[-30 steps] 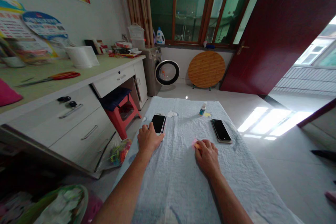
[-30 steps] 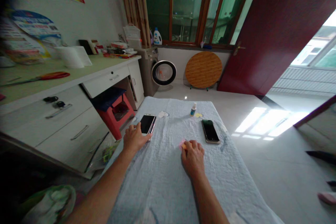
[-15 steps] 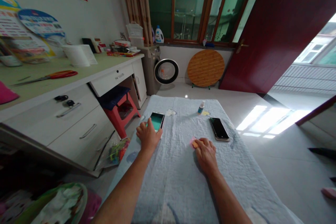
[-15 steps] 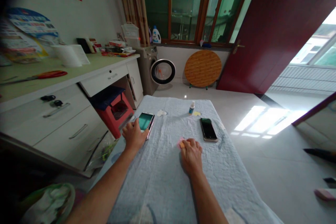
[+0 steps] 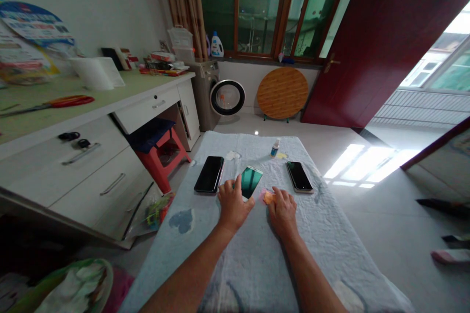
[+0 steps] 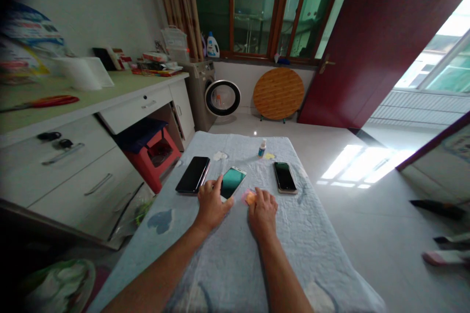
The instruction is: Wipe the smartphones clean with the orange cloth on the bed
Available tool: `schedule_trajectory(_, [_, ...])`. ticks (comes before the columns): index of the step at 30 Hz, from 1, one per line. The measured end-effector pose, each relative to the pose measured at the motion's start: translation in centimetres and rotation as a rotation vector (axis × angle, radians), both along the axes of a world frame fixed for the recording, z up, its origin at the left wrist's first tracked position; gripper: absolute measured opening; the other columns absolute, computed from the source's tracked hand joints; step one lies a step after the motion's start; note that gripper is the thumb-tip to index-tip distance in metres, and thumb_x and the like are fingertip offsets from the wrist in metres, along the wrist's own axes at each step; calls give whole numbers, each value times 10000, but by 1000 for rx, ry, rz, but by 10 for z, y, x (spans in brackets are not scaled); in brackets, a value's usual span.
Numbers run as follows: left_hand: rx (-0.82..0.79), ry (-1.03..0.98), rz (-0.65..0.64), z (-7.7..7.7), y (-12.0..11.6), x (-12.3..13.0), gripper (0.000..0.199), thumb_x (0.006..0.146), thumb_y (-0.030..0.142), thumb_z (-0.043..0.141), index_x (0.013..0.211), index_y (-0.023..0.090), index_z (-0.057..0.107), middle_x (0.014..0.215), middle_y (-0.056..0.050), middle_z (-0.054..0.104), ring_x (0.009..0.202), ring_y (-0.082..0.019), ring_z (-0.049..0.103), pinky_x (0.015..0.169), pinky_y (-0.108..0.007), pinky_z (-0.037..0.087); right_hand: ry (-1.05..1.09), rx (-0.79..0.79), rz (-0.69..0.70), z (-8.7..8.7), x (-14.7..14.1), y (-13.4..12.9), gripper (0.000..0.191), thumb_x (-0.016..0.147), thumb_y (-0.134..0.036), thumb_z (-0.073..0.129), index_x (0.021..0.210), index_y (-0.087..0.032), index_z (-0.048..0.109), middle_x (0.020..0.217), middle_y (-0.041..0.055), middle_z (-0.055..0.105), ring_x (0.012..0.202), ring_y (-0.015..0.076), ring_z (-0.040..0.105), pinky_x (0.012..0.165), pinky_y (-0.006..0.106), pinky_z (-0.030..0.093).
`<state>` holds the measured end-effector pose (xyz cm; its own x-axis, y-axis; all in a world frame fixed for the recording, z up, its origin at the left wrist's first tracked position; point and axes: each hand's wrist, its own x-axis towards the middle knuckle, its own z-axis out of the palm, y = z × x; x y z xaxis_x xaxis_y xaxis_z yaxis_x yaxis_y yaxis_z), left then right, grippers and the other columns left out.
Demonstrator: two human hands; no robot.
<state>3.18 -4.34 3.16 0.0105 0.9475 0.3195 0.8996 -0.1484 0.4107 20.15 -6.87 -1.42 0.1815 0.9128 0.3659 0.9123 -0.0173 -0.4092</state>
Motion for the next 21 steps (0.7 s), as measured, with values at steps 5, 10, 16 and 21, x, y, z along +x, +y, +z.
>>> schedule_trajectory(5, [-60, 43, 46, -17, -5, 12, 676, 740, 360, 674, 1352, 165, 465, 1138, -120, 538, 1020, -306, 479, 855, -410, 392, -51, -12, -87, 3, -3, -2, 240, 812, -257, 562, 1019, -197, 667, 1102, 102, 590, 1005, 278, 458, 864, 403, 327])
schedule_trajectory(10, [-69, 70, 67, -21, -6, 13, 678, 752, 394, 679, 1350, 157, 464, 1126, -120, 547, 1032, -309, 483, 863, -409, 388, -14, 51, -43, 1, 0, 0, 124, 800, -234, 559, 868, -196, 654, 1055, 91, 590, 977, 253, 460, 853, 389, 335])
schedule_trajectory(16, [-122, 94, -8, -21, -9, 11, 778, 724, 544, 710, 1356, 170, 450, 1234, -133, 526, 1079, -311, 492, 888, -411, 384, 217, 104, 62, 2, 3, 1, 84, 821, -201, 487, 879, -201, 547, 868, 46, 565, 831, 197, 515, 762, 312, 396])
schedule_trajectory(21, [-168, 97, -76, -20, -11, 7, 906, 643, 621, 751, 1369, 174, 444, 1281, -144, 515, 1094, -320, 502, 915, -420, 377, 237, 114, 38, 4, 4, 1, 105, 818, -176, 469, 906, -212, 514, 895, 54, 556, 844, 205, 523, 750, 312, 407])
